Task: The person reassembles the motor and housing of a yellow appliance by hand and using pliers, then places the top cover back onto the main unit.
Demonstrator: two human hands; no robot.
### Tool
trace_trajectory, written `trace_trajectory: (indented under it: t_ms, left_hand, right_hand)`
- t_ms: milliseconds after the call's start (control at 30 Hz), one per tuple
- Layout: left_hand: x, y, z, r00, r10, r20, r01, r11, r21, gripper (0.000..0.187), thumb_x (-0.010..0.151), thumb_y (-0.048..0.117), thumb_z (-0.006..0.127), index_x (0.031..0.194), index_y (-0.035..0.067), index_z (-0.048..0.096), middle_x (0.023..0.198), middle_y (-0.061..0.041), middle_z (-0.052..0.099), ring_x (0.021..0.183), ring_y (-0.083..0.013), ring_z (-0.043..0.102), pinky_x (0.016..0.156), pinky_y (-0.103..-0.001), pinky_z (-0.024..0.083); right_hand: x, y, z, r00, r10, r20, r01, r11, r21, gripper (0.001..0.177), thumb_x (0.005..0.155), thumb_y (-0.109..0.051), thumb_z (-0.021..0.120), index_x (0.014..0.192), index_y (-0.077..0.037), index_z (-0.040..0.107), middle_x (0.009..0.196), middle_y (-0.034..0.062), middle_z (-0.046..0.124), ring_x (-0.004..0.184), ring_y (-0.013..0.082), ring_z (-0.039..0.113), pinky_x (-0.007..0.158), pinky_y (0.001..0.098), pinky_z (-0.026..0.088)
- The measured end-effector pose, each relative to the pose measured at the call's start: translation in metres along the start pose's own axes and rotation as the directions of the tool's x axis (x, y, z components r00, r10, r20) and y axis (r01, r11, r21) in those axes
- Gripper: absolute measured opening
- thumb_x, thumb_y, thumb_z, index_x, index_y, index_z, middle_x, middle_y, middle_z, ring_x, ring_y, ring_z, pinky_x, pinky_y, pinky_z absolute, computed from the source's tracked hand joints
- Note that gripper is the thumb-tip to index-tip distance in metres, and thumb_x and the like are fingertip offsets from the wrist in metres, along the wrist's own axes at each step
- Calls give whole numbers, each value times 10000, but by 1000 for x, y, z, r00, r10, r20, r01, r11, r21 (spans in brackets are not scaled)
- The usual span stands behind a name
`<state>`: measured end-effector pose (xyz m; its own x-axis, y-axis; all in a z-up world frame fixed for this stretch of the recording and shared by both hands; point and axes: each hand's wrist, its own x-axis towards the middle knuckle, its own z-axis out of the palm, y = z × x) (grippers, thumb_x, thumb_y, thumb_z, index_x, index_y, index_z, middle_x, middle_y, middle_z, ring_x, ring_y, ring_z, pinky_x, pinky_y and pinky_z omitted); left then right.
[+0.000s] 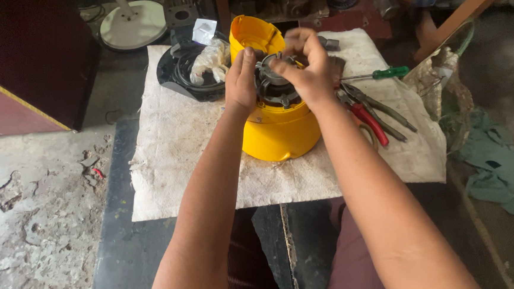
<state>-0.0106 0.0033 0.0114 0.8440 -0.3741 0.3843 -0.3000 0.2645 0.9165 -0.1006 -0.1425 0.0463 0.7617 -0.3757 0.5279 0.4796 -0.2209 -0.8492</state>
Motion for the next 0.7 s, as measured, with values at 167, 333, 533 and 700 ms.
trace_trajectory:
  t_ms: [167, 333, 533, 700]
  left_hand:
    - [0, 3, 1, 1000, -5, -11, 5, 1000, 2, 511, 1067, 478, 457, 1134, 17, 667, 1015, -54, 673, 955, -139, 566, 902, -290, 468]
    - [-2, 6, 1, 1000, -12, -24, 12, 1000, -1, 466, 1070, 445, 485, 1105, 12, 655, 977, -52, 671, 920, -124, 556, 860, -285, 482]
    - [-2, 10, 2, 1000, 1, -30, 1, 999, 33, 455, 1056, 438, 508, 1116, 15, 664, 999, -62, 708, 939, -119, 591, 877, -280, 492]
    - [-2, -1, 1, 999, -29, -25, 30, 999, 41, 459, 1039, 445, 516, 1152, 23, 657, 1009, -61, 704, 935, -118, 595, 868, -276, 489]
  right_hand:
    - [-1, -4, -1, 980, -32, 199, 24, 999, 43, 264, 996, -59, 645, 1248, -38, 719, 1163, 48, 742, 1109, 87, 673, 1017, 226, 509]
    - [-1, 8, 0, 989, -73, 129, 78, 996, -38, 182, 1013, -26, 704, 1188, -10, 754, 1111, 56, 755, 1028, 113, 710, 955, 272, 574]
    - [1, 3, 3, 994, 92, 55, -99, 985, 139, 196, 882, -17, 830, 1055, -8, 737, 983, 56, 772, 904, 130, 725, 861, 285, 598]
    - [-5, -13, 3, 988, -58, 146, 79, 987, -140, 237, 907, -102, 774, 1128, -25, 737, 1072, 30, 715, 1002, 123, 670, 928, 270, 537]
